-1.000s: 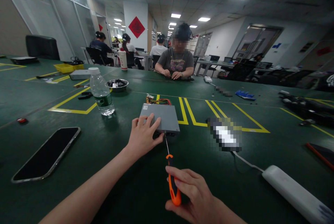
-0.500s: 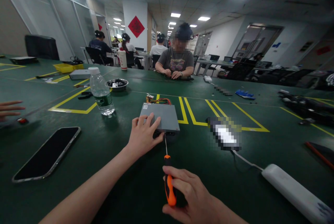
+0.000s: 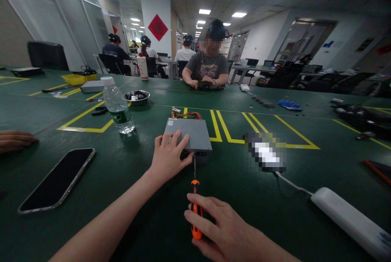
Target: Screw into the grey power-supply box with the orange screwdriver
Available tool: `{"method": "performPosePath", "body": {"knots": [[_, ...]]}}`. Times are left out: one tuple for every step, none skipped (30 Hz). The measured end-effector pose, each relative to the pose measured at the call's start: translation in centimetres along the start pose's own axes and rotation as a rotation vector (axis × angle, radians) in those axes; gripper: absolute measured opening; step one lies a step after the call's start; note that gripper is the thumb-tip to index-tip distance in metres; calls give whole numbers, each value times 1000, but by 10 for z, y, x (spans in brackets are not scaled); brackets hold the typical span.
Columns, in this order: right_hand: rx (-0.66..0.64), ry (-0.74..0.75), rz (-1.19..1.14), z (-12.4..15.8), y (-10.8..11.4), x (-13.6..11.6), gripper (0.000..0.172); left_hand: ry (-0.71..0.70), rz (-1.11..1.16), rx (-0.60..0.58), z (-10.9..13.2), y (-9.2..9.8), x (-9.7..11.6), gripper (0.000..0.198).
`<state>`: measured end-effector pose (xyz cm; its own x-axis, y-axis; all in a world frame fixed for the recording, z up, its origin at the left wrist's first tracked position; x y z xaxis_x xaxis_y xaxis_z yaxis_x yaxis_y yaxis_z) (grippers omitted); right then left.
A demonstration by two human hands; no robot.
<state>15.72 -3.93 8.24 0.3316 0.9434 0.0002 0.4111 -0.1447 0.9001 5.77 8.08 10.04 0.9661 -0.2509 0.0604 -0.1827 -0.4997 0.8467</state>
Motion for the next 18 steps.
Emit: {"method": "performPosePath", "body": {"knots": [[21,11,24,-2,3,-1,29,1,1,1,0,0,0,48],[63,22,37,-3,7,-3,26,2,-1,1,0,0,0,48],[116,35,49,-3,12,-4,25,2,-6,-1,0,0,0,49],[168,40,54,-3,16,-5,24,0,-13,-4,0,-1,0,49],[216,41,53,-1,20,-4,22,-3,-19,-8,0,-1,0,49],[258,45,43,2,23,-3,21,-4,-23,-8,0,-1,0,49],[299,49,32,7,27,-1,19,-5,-25,-8,0,-1,0,48],[320,52,25,11,29,1,20,-5,-26,-7,0,0,0,48],[339,71,28,17,32,1,24,-4,-27,-7,0,0,0,48],[355,78,38,23,35,3,25,-3,-28,-7,0,0,0,48],[360,93,55,28,38,4,26,-2,-27,-9,0,0,0,48],[362,99,75,32,40,5,27,-1,-26,-10,0,0,0,48],[362,86,93,35,43,8,28,-1,-25,-12,0,0,1,48],[372,77,109,37,45,10,28,-1,-23,-12,0,0,1,48],[384,71,120,39,48,11,29,-1,-21,-13,0,0,1,48],[396,66,126,39,50,12,30,0,-21,-12,0,0,1,48],[405,61,127,38,51,13,31,1,-21,-12,0,0,1,48],[409,58,123,37,52,13,32,3,-22,-12,0,0,1,47]]}}
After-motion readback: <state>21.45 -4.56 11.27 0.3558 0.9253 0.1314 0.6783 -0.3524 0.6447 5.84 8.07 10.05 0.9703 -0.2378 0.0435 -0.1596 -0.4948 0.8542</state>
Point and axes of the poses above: each hand's wrist, its own z-axis away from the middle knuckle, its own y-axis out of the back of the hand, x = y × z, the point moved 10 cm from there along -z, towards the middle knuckle, and after that the axes turned 7 degrees about z, right-handed, at the moved point
